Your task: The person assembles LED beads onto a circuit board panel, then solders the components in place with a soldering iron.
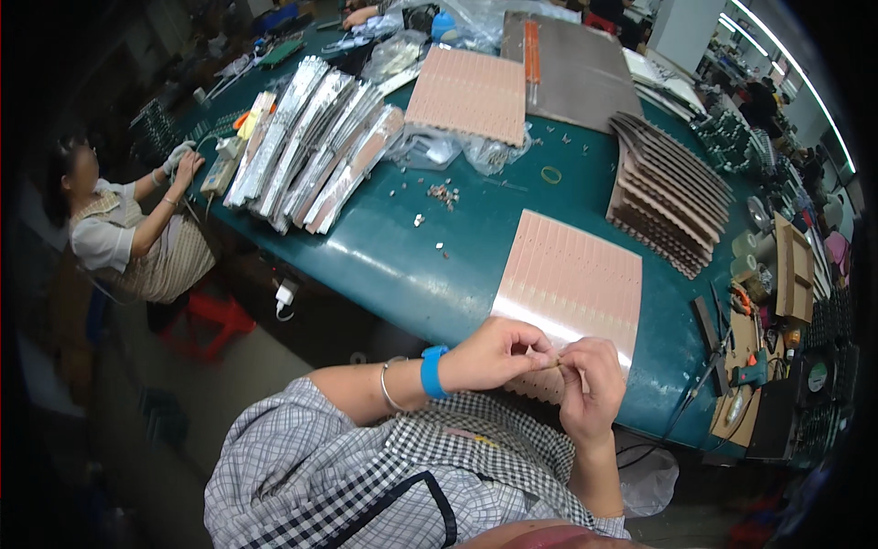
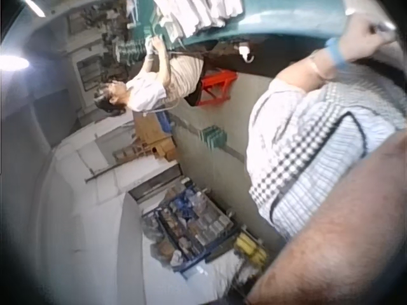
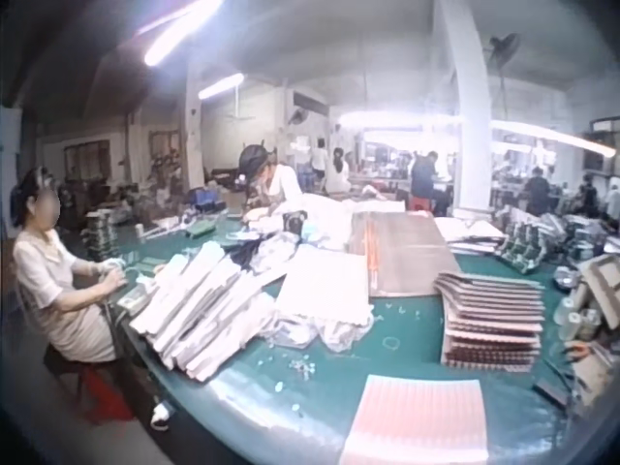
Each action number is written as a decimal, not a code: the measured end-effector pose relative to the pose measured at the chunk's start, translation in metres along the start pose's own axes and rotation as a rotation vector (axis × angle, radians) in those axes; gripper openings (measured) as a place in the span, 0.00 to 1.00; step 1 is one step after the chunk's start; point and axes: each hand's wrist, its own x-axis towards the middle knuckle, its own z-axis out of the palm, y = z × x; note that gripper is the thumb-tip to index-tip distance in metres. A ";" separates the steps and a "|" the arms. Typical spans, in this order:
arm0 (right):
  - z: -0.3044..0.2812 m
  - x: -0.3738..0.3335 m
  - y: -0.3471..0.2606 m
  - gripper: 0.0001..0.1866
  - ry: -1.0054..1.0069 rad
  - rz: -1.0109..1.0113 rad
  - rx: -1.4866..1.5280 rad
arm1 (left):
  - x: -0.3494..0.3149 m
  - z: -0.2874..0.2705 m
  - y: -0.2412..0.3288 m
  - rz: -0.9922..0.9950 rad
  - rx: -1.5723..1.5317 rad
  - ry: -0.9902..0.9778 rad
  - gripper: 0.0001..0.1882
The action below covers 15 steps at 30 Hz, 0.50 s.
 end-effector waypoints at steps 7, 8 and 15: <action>-0.032 -0.010 0.015 0.07 -0.017 0.218 -0.114 | -0.008 -0.078 0.014 0.241 0.721 0.477 0.07; -0.040 -0.015 0.020 0.07 -0.027 0.237 -0.113 | -0.009 -0.100 0.013 0.274 0.856 0.548 0.08; -0.060 -0.036 0.031 0.04 -0.046 0.378 -0.228 | -0.007 -0.199 -0.023 -0.066 1.123 0.660 0.18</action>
